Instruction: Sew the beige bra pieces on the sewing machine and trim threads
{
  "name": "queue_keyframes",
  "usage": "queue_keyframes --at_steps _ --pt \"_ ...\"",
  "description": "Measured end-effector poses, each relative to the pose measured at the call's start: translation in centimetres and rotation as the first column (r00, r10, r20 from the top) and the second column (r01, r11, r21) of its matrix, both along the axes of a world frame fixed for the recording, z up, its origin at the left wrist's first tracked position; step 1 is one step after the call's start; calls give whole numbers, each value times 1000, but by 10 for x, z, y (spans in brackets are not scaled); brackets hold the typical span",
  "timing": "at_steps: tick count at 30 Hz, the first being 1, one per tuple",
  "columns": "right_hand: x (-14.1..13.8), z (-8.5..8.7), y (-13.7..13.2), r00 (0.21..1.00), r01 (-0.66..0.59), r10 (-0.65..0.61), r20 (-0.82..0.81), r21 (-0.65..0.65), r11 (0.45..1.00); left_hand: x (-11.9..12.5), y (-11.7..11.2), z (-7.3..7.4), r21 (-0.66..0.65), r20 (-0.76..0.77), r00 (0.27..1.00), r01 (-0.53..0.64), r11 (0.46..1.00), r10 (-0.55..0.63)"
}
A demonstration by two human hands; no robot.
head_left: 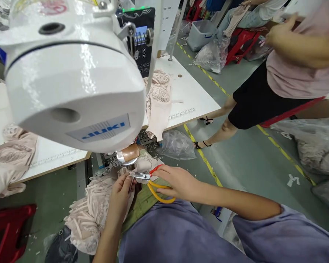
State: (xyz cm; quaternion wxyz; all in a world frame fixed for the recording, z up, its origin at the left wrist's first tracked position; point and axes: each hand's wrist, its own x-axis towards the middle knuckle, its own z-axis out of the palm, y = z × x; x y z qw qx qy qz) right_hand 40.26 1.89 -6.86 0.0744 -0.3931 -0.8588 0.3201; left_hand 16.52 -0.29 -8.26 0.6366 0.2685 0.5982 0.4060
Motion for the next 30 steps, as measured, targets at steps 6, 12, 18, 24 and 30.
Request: queue_keyframes --at_steps 6,12,18,24,30 --pt "11 -2 3 996 43 -52 -67 -133 990 -3 1 -1 -33 49 999 -17 999 18" --pt "16 10 -3 969 194 -221 -109 -218 957 -11 -2 0 -17 134 990 -29 999 31" --pt "0 11 -7 967 152 -194 -163 -240 959 -13 -5 -5 7 58 997 -53 999 53" --pt "-14 7 -1 965 157 -204 -168 -254 954 -10 -7 -4 112 -149 988 -27 993 44" --pt "-19 8 7 968 154 -206 -141 -313 937 -12 -6 1 164 -288 957 23 986 25"
